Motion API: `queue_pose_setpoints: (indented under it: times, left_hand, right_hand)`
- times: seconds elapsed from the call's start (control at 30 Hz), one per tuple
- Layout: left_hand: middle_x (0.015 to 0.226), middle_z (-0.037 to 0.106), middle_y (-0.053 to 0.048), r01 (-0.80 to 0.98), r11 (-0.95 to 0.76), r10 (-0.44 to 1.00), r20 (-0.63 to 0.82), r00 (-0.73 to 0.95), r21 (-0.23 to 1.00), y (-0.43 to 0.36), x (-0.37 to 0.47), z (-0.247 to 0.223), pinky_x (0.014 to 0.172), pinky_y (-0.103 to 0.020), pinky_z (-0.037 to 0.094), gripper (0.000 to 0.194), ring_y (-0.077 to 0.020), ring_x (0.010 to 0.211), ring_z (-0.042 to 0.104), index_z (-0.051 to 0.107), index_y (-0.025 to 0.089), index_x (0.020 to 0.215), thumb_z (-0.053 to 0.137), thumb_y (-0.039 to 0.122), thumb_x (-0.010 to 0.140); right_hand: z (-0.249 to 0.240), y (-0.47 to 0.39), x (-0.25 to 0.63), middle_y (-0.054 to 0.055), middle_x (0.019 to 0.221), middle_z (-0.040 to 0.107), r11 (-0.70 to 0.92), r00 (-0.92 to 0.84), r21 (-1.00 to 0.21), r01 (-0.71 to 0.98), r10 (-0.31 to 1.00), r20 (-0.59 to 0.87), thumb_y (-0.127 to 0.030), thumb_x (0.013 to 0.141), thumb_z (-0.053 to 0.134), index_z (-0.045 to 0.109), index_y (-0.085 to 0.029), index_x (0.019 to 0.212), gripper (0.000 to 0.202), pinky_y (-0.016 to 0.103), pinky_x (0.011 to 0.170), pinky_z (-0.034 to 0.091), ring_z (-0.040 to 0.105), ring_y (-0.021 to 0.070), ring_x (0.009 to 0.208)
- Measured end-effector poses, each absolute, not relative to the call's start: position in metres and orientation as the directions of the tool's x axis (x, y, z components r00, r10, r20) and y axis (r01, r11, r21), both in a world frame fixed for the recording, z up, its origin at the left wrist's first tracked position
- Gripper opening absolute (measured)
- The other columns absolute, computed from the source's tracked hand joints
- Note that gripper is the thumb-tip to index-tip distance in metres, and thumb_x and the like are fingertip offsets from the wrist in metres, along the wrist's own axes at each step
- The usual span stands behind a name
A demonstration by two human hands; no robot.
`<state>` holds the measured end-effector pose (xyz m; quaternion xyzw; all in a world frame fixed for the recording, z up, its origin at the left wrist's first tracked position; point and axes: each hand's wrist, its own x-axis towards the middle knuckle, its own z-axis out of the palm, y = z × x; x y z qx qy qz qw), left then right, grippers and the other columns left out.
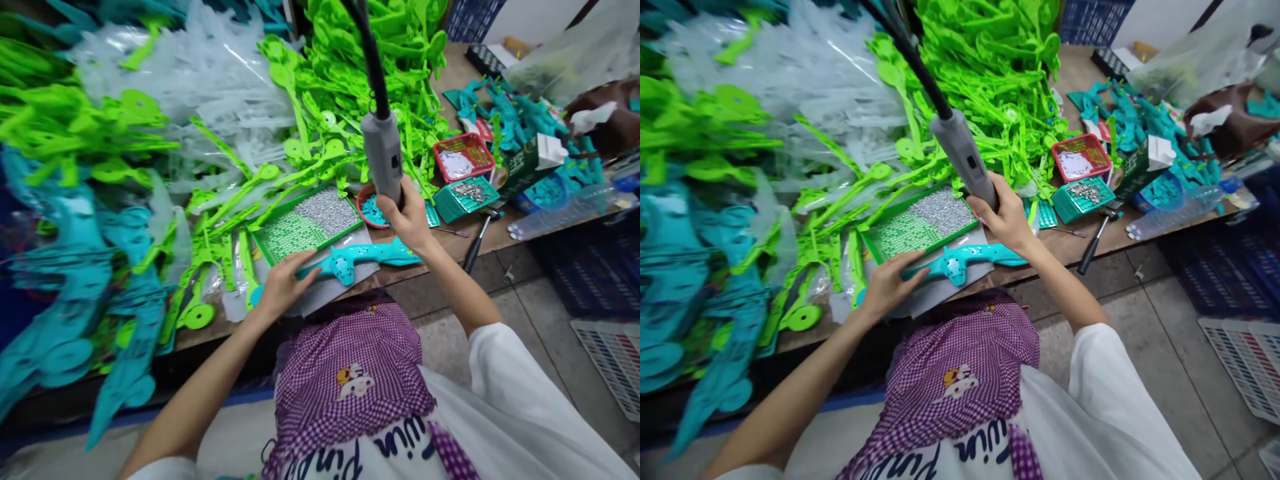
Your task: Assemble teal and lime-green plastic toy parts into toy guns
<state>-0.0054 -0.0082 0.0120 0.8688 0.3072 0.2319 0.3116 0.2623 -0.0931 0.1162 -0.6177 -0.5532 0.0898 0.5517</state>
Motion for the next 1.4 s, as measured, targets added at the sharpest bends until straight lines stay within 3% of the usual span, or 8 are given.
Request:
queue_pose_setpoints:
  times: [0.27,0.37,0.47,0.77,0.97,1.1,1.27,1.4]
  left_hand:
    - [0.15,0.045,-0.015,0.114,-0.408,0.716,0.24,0.655,0.906,0.013,0.047,0.067,0.103,-0.052,0.048,0.09,-0.0324,0.131,0.052,0.028,0.03,0.152,0.071,0.059,0.078]
    - [0.139,0.056,-0.013,-0.049,-0.33,0.651,0.265,0.712,0.943,0.023,0.089,0.091,0.1,-0.05,0.05,0.078,-0.0301,0.126,0.056,0.039,0.028,0.145,0.068,0.06,0.08]
    - [0.12,0.067,-0.011,-0.1,-0.227,0.708,0.234,0.666,0.969,0.033,0.108,0.093,0.097,-0.046,0.051,0.063,-0.0261,0.114,0.062,0.048,0.022,0.134,0.063,0.058,0.085]
    - [0.132,0.058,-0.012,0.047,-0.293,0.846,0.235,0.479,0.955,0.066,0.046,0.046,0.107,-0.049,0.044,0.072,-0.0304,0.128,0.053,0.049,0.025,0.131,0.072,0.064,0.075]
    - [0.132,0.059,-0.013,0.306,-0.21,0.978,0.198,0.069,0.929,-0.019,-0.07,0.019,0.104,-0.042,0.048,0.065,-0.0258,0.122,0.058,0.051,0.024,0.13,0.069,0.059,0.079]
    - [0.119,0.066,-0.013,0.391,0.082,0.981,-0.004,-0.196,0.917,-0.085,-0.128,-0.005,0.09,-0.035,0.054,0.062,-0.0212,0.104,0.066,0.057,0.02,0.122,0.062,0.064,0.08]
    - [0.078,0.072,-0.011,0.289,0.402,0.914,-0.398,-0.077,0.869,-0.101,-0.133,-0.013,0.062,-0.034,0.055,0.079,-0.0222,0.068,0.068,0.067,0.014,0.09,0.049,0.087,0.068]
    - [0.062,0.069,-0.009,0.241,0.457,0.887,-0.46,-0.045,0.856,-0.085,-0.115,-0.002,0.054,-0.031,0.051,0.081,-0.0205,0.057,0.065,0.067,0.014,0.073,0.045,0.092,0.064]
  right_hand:
    - [0.091,-0.146,0.268,0.008,0.112,0.063,-0.019,0.402,-0.646,0.763,0.797,0.451,-0.056,0.093,0.049,0.059,-0.026,0.119,0.041,0.04,0.087,0.053,0.063,0.0226,0.101]
    - [0.066,-0.192,0.286,0.011,0.097,0.065,-0.398,0.487,-0.418,0.817,0.864,0.129,-0.049,0.095,0.043,0.065,-0.02,0.101,0.036,0.041,0.079,0.051,0.065,0.0262,0.09]
    - [0.047,-0.223,0.307,0.011,0.092,0.064,-0.5,0.479,-0.268,0.824,0.866,-0.144,-0.046,0.094,0.043,0.064,-0.019,0.091,0.034,0.037,0.073,0.049,0.065,0.0266,0.086]
    - [0.046,-0.214,0.345,0.0,0.06,0.054,-0.579,0.276,-0.627,0.522,0.81,-0.517,-0.087,0.068,0.048,0.052,-0.021,0.07,0.066,0.03,0.056,0.042,0.053,0.0161,0.056]
    - [0.044,-0.214,0.351,-0.001,0.055,0.05,-0.695,0.301,-0.603,0.392,0.716,-0.63,-0.096,0.056,0.048,0.056,-0.019,0.068,0.079,0.027,0.047,0.034,0.046,0.0123,0.049]
    - [0.042,-0.213,0.354,-0.005,0.052,0.04,-0.753,0.332,-0.609,0.248,0.657,-0.677,-0.094,0.046,0.06,0.057,-0.018,0.068,0.079,0.023,0.042,0.021,0.032,0.0068,0.045]
    - [0.04,-0.214,0.356,-0.007,0.049,0.036,-0.774,0.342,-0.623,0.115,0.619,-0.707,-0.087,0.045,0.07,0.054,-0.019,0.068,0.073,0.022,0.04,0.012,0.024,0.0046,0.041]
    - [0.039,-0.215,0.354,-0.01,0.047,0.031,-0.779,0.378,-0.626,0.028,0.588,-0.715,-0.084,0.042,0.074,0.053,-0.019,0.067,0.073,0.02,0.038,0.011,0.022,0.0033,0.039]
